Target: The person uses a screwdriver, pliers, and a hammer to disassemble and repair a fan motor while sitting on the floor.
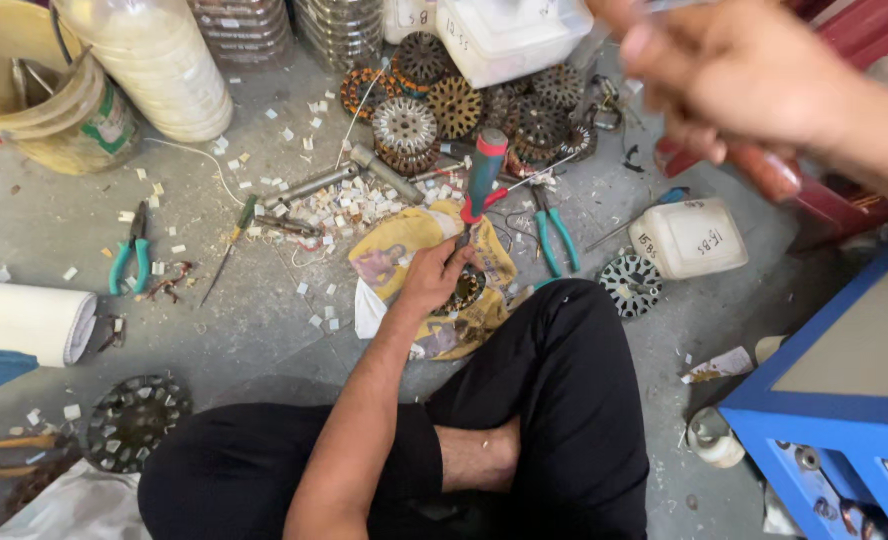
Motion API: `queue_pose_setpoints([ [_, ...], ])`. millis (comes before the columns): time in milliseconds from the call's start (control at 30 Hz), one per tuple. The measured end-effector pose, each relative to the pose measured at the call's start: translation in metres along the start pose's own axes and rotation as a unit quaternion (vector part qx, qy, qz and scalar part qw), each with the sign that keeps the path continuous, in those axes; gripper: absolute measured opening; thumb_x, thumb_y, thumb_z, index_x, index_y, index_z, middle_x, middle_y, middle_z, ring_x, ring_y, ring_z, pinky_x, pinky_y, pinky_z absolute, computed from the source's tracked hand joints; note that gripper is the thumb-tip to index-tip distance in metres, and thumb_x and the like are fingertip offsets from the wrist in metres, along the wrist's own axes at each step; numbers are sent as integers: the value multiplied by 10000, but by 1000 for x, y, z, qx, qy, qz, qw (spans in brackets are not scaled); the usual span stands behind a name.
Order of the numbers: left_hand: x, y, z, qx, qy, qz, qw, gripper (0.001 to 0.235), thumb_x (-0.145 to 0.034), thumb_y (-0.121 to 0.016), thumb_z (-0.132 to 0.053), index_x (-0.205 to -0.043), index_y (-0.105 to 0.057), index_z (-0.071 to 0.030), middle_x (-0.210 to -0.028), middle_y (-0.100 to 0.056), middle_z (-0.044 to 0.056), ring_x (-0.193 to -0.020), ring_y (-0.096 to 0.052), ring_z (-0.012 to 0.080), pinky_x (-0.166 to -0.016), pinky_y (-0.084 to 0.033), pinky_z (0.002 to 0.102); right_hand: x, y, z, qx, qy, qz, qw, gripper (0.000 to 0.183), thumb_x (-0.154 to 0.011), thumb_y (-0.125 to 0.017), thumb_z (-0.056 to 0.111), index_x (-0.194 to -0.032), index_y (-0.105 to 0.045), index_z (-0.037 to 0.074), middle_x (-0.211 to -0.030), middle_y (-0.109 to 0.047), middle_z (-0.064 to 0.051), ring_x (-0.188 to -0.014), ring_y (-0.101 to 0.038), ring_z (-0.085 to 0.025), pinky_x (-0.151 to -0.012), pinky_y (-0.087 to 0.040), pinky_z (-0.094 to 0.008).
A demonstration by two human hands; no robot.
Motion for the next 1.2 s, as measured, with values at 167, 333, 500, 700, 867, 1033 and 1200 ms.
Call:
queue_pose_setpoints([
  [167,2,9,-6,5,21,0,1000,299,-1051,-562,-315,-1049,-724,-63,-919,-788,82,-863,-752,246,-775,-558,352,35,18,26,-185,206,-212,937,537,-1175,-374,282,-733,-442,-16,-568,-502,-42,-430,-496,-138,-405,-394,-320],
  [333,-4,3,0,13,26,22,999,324,-1064,-545,-314,-1018,-750,-68,-914,-798,62,-868,-774,220,-794,-574,339,-14,22,-11,-9,10,-7,1000,427,-1117,-464,328,-842,-544,11,-516,-463,-73,-369,-431,-172,-330,-367,-366],
  [500,8,8,4,40,9,5,999,317,-1066,-545,-317,-1114,-702,-46,-947,-801,58,-933,-767,222,-867,-566,330,14,-3,4,-168,121,-66,976,405,-1097,-466,359,-851,-457,36,-570,-473,-18,-421,-460,-137,-385,-415,-327],
  [700,5,-9,10,36,41,22,998,336,-1057,-556,-329,-1116,-725,-45,-965,-813,62,-955,-765,222,-885,-563,335,-2,25,-8,74,75,-29,994,462,-1098,-463,392,-805,-481,36,-473,-485,-80,-362,-482,-200,-387,-429,-375],
  [867,0,0,5,4,21,22,1000,339,-1064,-559,-319,-1125,-722,-28,-991,-804,69,-996,-755,212,-888,-564,341,20,6,1,-126,211,-158,956,268,-1133,-379,271,-985,-434,54,-627,-491,-44,-423,-473,-145,-385,-415,-334],
  [1033,-4,-1,9,30,28,24,999,311,-1042,-568,-291,-1141,-704,-29,-930,-805,65,-915,-782,201,-841,-579,337,-33,19,-37,-3,-32,24,999,480,-1173,-404,245,-801,-478,-49,-540,-466,-131,-320,-442,-262,-269,-391,-454],
  [1200,1,-2,4,18,28,25,999,288,-1053,-573,-278,-1076,-724,-35,-925,-799,68,-877,-771,223,-809,-571,346,1,9,4,-23,126,-88,988,459,-1087,-378,262,-765,-533,-27,-577,-559,-113,-408,-548,-208,-373,-468,-364],
])
Point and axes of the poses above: each hand's wrist, its own x-axis away from the middle knuckle, its own y-axis out of the back of the hand, z = x × y, the point moved 8 cm from there along -x, towards the middle knuckle
